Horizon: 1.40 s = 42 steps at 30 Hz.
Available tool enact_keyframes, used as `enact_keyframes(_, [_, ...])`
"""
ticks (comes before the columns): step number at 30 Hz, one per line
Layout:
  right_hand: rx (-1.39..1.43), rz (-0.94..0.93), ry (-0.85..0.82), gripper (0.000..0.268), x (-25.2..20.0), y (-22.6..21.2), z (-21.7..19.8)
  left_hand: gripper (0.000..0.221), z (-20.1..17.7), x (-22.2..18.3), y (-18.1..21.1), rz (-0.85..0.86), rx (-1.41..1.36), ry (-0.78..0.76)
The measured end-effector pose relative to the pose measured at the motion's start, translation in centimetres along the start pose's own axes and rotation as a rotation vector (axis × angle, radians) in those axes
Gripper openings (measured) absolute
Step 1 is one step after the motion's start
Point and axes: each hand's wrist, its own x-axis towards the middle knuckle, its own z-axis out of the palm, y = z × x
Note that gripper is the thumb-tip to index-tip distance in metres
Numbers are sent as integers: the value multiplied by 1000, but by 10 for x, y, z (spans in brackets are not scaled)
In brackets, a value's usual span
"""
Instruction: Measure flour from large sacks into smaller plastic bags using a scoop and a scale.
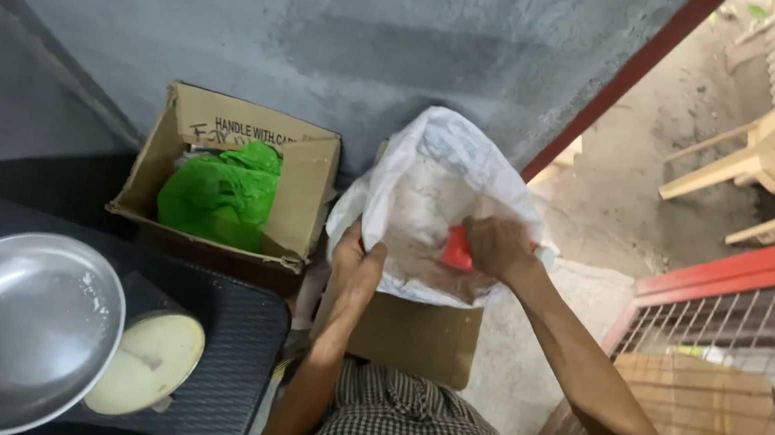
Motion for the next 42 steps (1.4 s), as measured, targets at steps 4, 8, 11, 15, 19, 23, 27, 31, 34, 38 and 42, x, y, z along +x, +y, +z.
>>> enact_keyframes(4, [48, -35, -233, 20, -8, -10, -56, 54, 7, -3, 5, 31, -138, 61])
enact_keyframes(8, [134, -106, -270, 26, -11, -24, -77, 55, 10, -8, -3, 67, -102, 118])
enact_keyframes(11, [186, -116, -253, 32, -2, -29, -59, 56, 14, -10, 6, 55, -74, 150])
enact_keyframes(15, [386, -107, -14, 33, 11, -41, -23, 59, 14, -12, 13, 16, 15, 207])
enact_keyframes(19, [515, -135, -6, 29, 17, -53, -25, 59, 12, -12, 0, 52, 26, 215])
enact_keyframes(23, [472, -93, -55, 35, 23, -65, -21, 60, 14, -12, -9, 76, 29, 243])
enact_keyframes(27, [523, 13, 18, 37, 37, -64, -4, 60, 18, -14, 9, 20, 97, 280])
enact_keyframes(31, [595, 15, 24, 39, 31, -66, -18, 59, 20, -12, 2, 11, 85, 263])
enact_keyframes(34, [575, 49, -45, 47, 27, -75, -38, 57, 21, -8, 1, 30, 53, 245])
enact_keyframes(38, [671, 81, -81, 38, 34, -94, -42, 54, 23, -15, 6, 56, 149, 284])
enact_keyframes(42, [731, 47, 71, 39, 57, -91, -2, 57, 19, -14, 7, 112, 200, 293])
